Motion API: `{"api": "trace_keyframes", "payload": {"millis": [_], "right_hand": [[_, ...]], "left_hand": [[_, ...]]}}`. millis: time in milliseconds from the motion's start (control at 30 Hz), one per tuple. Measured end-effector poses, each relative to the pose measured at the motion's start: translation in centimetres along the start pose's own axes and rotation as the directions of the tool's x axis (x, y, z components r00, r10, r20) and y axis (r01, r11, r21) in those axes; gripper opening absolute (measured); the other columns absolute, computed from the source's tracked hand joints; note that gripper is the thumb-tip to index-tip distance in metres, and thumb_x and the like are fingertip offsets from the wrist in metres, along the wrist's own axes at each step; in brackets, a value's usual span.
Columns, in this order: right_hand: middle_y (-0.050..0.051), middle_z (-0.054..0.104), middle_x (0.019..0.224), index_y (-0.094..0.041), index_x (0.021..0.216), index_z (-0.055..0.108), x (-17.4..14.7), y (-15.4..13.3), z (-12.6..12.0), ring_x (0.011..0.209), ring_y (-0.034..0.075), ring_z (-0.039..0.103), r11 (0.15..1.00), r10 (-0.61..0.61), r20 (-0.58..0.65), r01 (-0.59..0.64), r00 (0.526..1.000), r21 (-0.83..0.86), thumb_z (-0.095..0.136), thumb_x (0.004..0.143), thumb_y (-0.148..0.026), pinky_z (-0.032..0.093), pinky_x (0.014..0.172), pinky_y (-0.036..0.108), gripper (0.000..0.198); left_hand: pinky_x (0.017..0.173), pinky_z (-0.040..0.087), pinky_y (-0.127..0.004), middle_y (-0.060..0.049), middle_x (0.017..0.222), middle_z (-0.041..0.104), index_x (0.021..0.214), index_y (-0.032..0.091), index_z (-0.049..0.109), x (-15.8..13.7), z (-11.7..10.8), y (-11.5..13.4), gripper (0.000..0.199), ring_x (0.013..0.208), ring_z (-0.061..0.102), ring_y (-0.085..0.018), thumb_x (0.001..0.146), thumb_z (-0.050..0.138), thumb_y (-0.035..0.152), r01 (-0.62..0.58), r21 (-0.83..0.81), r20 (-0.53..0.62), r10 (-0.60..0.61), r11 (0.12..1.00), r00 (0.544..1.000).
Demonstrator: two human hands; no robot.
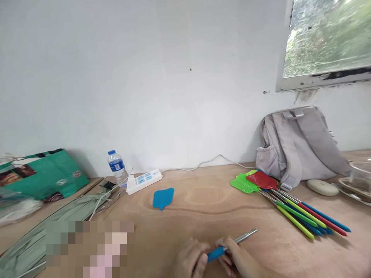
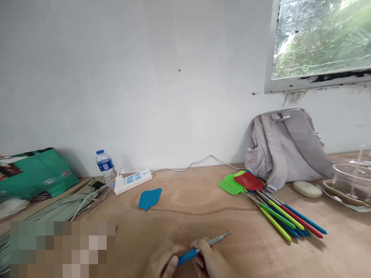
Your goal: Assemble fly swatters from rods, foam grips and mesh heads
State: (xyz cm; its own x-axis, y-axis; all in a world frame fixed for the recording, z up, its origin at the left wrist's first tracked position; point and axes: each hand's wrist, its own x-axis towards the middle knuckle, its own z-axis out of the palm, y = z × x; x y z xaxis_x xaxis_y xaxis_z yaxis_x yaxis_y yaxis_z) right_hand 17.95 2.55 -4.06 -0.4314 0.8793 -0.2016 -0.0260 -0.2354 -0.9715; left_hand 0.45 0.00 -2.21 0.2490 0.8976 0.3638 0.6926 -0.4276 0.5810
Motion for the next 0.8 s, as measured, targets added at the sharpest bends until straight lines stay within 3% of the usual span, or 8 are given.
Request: {"api": "trace_keyframes", "payload": {"millis": [100,200,300,367,467,633,733,800], "right_hand": [[-0.004,0.035,0.037,-0.023,0.045,0.028,0.4,-0.5,-0.3,0.038,0.011,0.037,0.968,-0.018,-0.027,0.024,0.999,0.248,0.035,0.066,-0.044,0.027,0.040,0.024,0.031],[-0.001,0.048,0.050,-0.021,0.052,0.038,0.2,-1.4,-0.9,0.044,0.011,0.043,0.885,-0.039,-0.127,0.093,0.991,0.456,0.042,0.064,-0.040,0.031,0.043,0.024,0.023],[0.000,0.054,0.061,-0.020,0.061,0.045,0.0,-1.9,-1.3,0.046,0.011,0.046,0.843,-0.023,-0.165,0.108,0.986,0.526,0.046,0.066,-0.036,0.033,0.045,0.024,0.017],[0.001,0.056,0.061,-0.019,0.063,0.045,0.1,-1.8,-1.5,0.046,0.010,0.046,0.838,-0.013,-0.160,0.098,0.987,0.537,0.049,0.067,-0.034,0.033,0.044,0.023,0.016],[0.000,0.057,0.057,-0.020,0.064,0.043,0.3,-1.6,-1.6,0.044,0.010,0.046,0.843,-0.019,-0.180,0.112,0.983,0.525,0.058,0.064,-0.033,0.031,0.042,0.021,0.021],[-0.004,0.053,0.048,-0.020,0.065,0.038,0.5,-1.7,-1.3,0.033,0.004,0.035,0.895,0.019,-0.194,0.070,0.981,0.441,0.065,0.061,-0.037,0.021,0.035,0.018,0.032],[-0.008,0.047,0.047,-0.020,0.066,0.035,0.4,-1.9,-1.2,0.036,0.003,0.035,0.887,-0.012,-0.179,0.093,0.984,0.453,0.068,0.058,-0.031,0.021,0.037,0.016,0.036],[-0.011,0.041,0.047,-0.021,0.068,0.034,0.3,-1.9,-1.0,0.035,0.001,0.031,0.888,-0.070,-0.123,0.119,0.990,0.445,0.069,0.056,-0.026,0.020,0.036,0.015,0.037]], "left_hand": [[0.092,0.037,-0.037,-0.007,0.102,0.062,0.106,0.025,0.060,2.3,-1.8,-2.9,0.039,0.102,0.051,-0.022,0.086,0.027,0.034,0.088,0.097,-0.133,-0.074,0.991,0.988],[0.097,0.029,-0.042,-0.011,0.119,0.051,0.111,0.020,0.058,5.3,-3.6,-6.5,0.037,0.112,0.042,-0.026,0.082,0.035,0.026,0.133,0.417,-0.244,-0.029,0.899,0.969],[0.093,0.029,-0.050,-0.013,0.121,0.050,0.117,0.020,0.053,7.4,-4.9,-9.0,0.043,0.113,0.040,-0.034,0.078,0.045,0.035,0.397,0.544,-0.334,-0.243,0.740,0.911],[0.087,0.036,-0.045,-0.015,0.108,0.057,0.109,0.016,0.059,8.1,-5.2,-9.7,0.043,0.103,0.049,-0.033,0.079,0.042,0.041,0.437,0.552,-0.263,-0.349,0.710,0.899],[0.080,0.040,-0.040,-0.017,0.091,0.062,0.093,0.012,0.064,8.2,-4.7,-9.7,0.035,0.090,0.056,-0.031,0.080,0.042,0.035,0.398,0.548,-0.160,-0.374,0.736,0.913],[0.072,0.043,-0.038,-0.019,0.086,0.063,0.099,0.010,0.059,7.8,-2.8,-8.3,0.030,0.083,0.060,-0.032,0.080,0.042,0.025,0.398,0.461,-0.157,-0.369,0.793,0.916],[0.065,0.045,-0.030,-0.011,0.078,0.064,0.089,0.017,0.058,7.5,-2.2,-7.2,0.026,0.074,0.064,-0.024,0.084,0.035,0.029,0.363,0.315,-0.127,-0.341,0.877,0.932],[0.059,0.045,-0.026,-0.004,0.068,0.062,0.081,0.018,0.054,7.4,-1.9,-6.4,0.028,0.064,0.064,-0.019,0.085,0.032,0.035,0.355,0.040,-0.103,-0.350,0.934,0.931]]}}
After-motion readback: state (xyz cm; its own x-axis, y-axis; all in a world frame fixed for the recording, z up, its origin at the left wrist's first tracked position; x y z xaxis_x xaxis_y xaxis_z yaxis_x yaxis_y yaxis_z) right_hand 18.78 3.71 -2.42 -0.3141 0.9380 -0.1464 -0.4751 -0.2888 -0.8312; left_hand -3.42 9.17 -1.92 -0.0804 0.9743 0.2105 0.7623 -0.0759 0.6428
